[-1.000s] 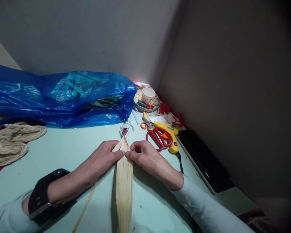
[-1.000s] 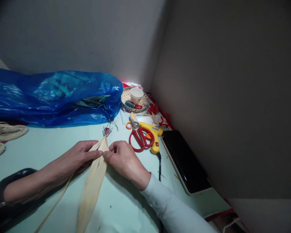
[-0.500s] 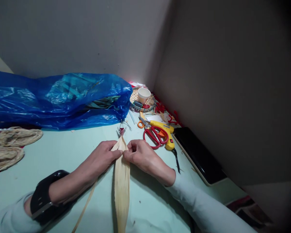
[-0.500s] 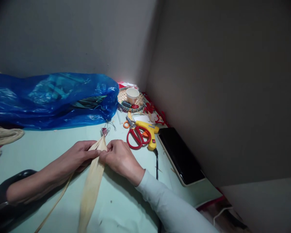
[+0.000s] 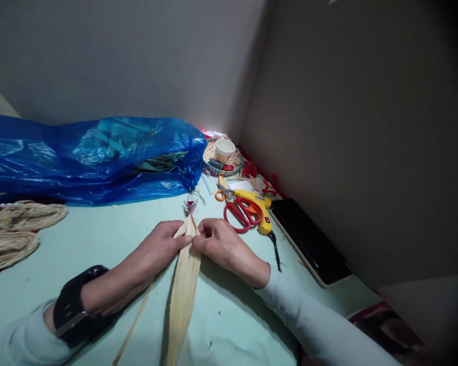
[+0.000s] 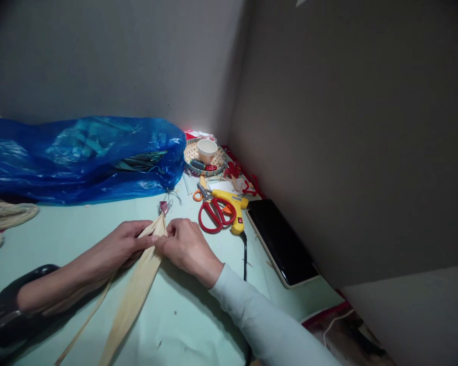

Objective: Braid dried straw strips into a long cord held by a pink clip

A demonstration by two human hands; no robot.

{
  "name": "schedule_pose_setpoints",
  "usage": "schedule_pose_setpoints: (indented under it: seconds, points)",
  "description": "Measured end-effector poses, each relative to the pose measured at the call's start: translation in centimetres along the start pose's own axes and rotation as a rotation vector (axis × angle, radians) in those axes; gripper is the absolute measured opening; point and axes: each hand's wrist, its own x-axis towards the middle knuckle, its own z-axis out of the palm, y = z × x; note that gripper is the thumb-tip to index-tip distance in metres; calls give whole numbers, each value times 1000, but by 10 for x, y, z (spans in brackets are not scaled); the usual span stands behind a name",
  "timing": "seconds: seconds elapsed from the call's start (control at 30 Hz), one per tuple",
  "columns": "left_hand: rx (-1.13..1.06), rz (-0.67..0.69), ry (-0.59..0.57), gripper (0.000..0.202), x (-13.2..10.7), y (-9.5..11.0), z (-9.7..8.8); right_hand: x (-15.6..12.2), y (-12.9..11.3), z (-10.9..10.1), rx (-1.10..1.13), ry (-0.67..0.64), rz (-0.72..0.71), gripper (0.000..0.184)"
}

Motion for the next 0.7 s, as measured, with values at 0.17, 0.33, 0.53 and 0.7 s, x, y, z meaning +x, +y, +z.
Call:
schedule_pose_setpoints:
  seconds: [0.17, 0.33, 0.53, 0.7]
  points:
    - [19, -2, -9, 22, 1, -2, -1, 0, 3, 1, -22, 2, -9, 20]
    - [69, -1, -10, 15, 2, -4, -3, -1, 4, 1, -53, 26, 8, 22]
    - [102, 19, 7, 14, 2, -4, -3, -4, -1, 2, -100, 43, 4, 21]
    - [107, 17, 40, 14, 1, -1, -1, -8, 0, 6, -148, 80, -39, 18]
